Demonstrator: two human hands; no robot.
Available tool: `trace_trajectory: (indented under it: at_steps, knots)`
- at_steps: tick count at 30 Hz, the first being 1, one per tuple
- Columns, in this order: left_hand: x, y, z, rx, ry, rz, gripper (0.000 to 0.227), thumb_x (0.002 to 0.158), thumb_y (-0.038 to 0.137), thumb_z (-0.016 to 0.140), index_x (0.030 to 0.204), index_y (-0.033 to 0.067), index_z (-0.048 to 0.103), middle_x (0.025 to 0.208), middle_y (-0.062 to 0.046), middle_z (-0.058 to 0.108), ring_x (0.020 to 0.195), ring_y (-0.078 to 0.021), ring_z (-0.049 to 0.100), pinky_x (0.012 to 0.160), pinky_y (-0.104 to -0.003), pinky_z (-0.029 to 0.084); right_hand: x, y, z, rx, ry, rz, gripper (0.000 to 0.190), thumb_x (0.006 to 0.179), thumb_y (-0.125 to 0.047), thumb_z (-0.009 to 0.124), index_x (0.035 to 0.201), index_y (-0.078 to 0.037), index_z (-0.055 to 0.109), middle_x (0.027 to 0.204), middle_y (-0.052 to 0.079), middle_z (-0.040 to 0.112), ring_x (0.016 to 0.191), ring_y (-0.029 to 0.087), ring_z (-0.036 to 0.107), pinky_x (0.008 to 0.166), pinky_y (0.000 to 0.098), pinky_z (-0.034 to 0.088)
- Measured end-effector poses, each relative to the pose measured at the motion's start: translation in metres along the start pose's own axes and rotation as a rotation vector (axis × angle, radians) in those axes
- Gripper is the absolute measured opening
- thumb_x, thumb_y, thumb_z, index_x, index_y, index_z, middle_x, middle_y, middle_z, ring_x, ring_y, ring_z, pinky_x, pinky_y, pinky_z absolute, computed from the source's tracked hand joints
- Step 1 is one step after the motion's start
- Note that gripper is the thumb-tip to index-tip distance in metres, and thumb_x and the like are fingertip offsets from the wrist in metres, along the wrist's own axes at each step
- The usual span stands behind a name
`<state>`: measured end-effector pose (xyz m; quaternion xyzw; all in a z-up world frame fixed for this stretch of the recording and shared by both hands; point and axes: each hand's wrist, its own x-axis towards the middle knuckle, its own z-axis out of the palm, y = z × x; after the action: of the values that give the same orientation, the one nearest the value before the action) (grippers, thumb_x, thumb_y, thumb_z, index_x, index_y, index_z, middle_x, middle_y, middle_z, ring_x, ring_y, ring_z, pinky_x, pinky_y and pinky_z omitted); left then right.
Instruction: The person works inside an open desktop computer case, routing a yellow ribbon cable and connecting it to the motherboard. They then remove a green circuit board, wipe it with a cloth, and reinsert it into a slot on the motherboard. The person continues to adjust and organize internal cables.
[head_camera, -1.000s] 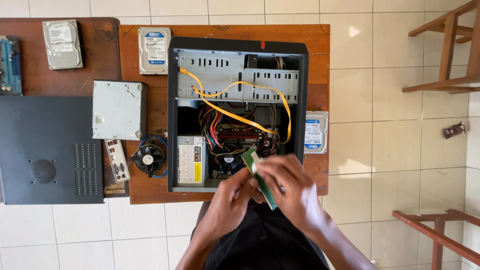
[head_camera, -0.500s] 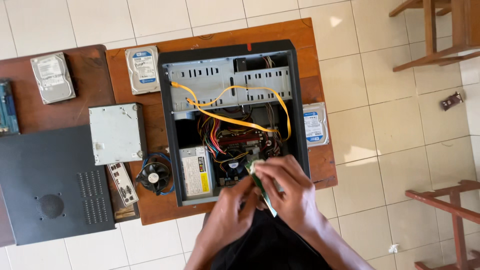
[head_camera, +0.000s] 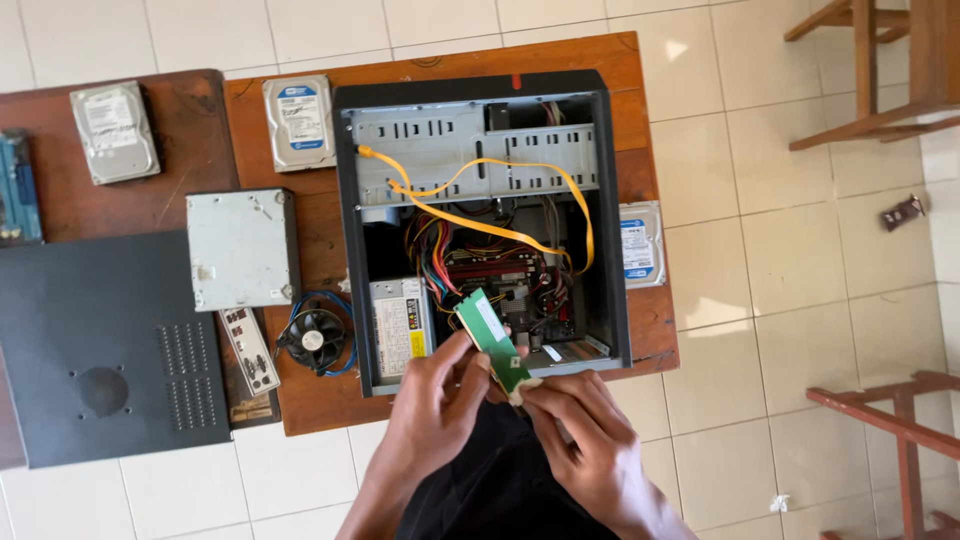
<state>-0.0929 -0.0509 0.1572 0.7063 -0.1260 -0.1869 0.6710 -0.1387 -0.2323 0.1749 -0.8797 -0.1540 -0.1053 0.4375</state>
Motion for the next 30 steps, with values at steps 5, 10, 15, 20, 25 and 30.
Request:
trace_trajectory:
  at_steps: [5,10,15,20,25,30]
  knots:
    - [-0.01,0.003,0.019,-0.051,-0.1,-0.03,0.013,0.095,-0.01,0.048,0.092,-0.0001,0.057,0.069,-0.011,0.064,0.043,-0.0124,0.046,0.037,-0.026,0.039,0.048,0.002,0.005,-0.033,0.02,-0.059,0.02,0.092,0.008,0.073,0.112,0.005,0.069,0.102,0.014,0.069,0.088,0.022,0.066,0.077,0.0282,0.058]
    - [-0.002,0.028,0.009,0.012,-0.151,-0.087,0.009,0.099,0.004,0.052,0.091,0.0048,0.056,0.071,-0.009,0.066,0.055,-0.0181,0.053,0.053,-0.036,0.041,0.065,-0.017,-0.002,-0.085,0.159,-0.067,0.014,0.095,0.006,0.07,0.109,0.004,0.072,0.103,0.014,0.071,0.091,0.024,0.068,0.083,0.0311,0.058]
    - [0.002,0.011,0.002,-0.12,-0.172,-0.092,0.013,0.103,-0.005,0.047,0.095,0.0002,0.057,0.08,-0.018,0.074,0.065,-0.0235,0.078,0.046,-0.025,0.062,0.034,0.0,-0.004,-0.134,0.344,-0.027,0.017,0.092,0.008,0.075,0.107,0.002,0.07,0.105,0.017,0.074,0.096,0.024,0.072,0.084,0.027,0.063]
    - [0.013,0.011,0.008,0.029,-0.098,-0.045,0.011,0.102,-0.001,0.052,0.093,0.0052,0.053,0.065,-0.004,0.055,0.047,-0.0128,0.039,0.044,-0.031,0.032,0.054,0.001,0.014,-0.229,0.203,-0.04,0.014,0.099,0.003,0.068,0.111,0.002,0.074,0.107,0.012,0.072,0.094,0.023,0.068,0.084,0.0314,0.06]
    - [0.016,-0.009,0.003,0.017,0.014,0.0,0.012,0.102,-0.003,0.053,0.094,0.0033,0.059,0.072,-0.005,0.061,0.051,-0.0116,0.05,0.041,-0.025,0.04,0.014,0.016,0.025,-0.197,0.126,-0.038,0.021,0.093,0.008,0.073,0.114,0.004,0.071,0.108,0.013,0.07,0.093,0.023,0.066,0.082,0.03,0.058]
    - [0.019,-0.025,-0.003,-0.131,0.044,-0.075,0.013,0.102,0.0,0.051,0.102,-0.0043,0.063,0.107,-0.024,0.08,0.07,-0.0247,0.078,0.056,-0.028,0.074,-0.02,0.029,0.032,-0.163,0.102,-0.029,0.023,0.091,0.01,0.07,0.112,0.001,0.07,0.108,0.012,0.072,0.091,0.026,0.065,0.079,0.0361,0.056]
